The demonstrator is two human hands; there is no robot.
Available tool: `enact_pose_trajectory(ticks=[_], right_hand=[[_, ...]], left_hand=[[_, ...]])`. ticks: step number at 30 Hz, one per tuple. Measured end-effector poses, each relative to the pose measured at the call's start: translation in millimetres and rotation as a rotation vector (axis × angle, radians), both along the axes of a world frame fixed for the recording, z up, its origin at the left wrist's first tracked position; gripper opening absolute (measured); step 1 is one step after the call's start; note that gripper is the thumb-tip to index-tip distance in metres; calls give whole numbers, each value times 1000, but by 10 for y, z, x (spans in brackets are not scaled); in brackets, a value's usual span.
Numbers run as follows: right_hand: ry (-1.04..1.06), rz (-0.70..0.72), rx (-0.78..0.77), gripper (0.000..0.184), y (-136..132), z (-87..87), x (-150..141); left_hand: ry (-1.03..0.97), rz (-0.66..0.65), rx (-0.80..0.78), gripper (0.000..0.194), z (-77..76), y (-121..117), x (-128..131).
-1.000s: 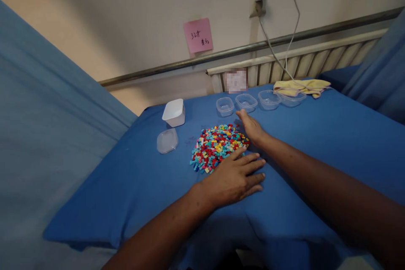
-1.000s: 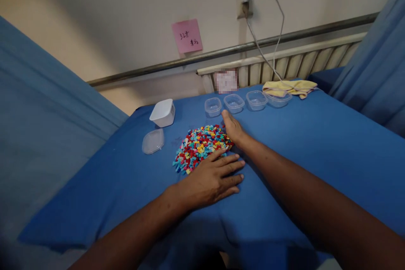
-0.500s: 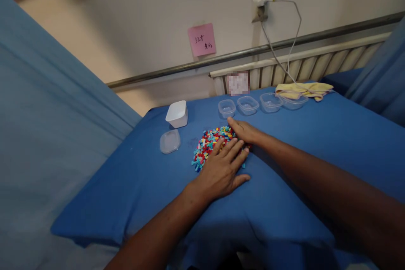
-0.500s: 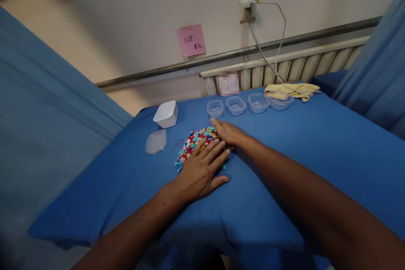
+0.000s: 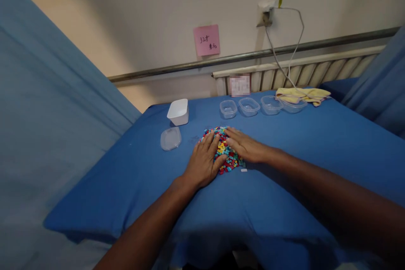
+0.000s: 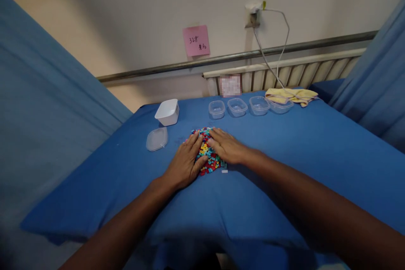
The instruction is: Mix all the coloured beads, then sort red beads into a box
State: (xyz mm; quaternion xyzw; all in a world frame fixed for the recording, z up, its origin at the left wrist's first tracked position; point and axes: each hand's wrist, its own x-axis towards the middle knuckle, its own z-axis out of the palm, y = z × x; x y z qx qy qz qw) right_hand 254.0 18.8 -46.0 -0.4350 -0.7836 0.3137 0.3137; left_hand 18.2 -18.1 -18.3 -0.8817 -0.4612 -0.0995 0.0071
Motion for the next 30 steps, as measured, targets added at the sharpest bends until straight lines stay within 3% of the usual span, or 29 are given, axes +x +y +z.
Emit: enact_pose_trajectory(ticks=[6,8,11,15,19,25,30], right_hand=[[-121,15,79,83,-126,72,-142],[-111,-32,72,83,-115,93,-78],[-54,-143,19,83,-116,41,-53],[-11,-168,8,79,-180,-75,-245],[99,-131,34,79,-183,-56,-257],[209,-323,3,77,-35,45,325],[222,-431,29,68,-29,-29,640]], left_hand=[[-74,52,-22,72,43,143,-77],[-142,144,-34,69,62,156,-155],[-373,312,-179,80,24,212,-212],[-581,261,-255,87,-48,292,-66],[-424,211,-113,77,15,230,108],[-69,-13,-32,66,114,133,302],[31,6,-10,58,129,278,348]])
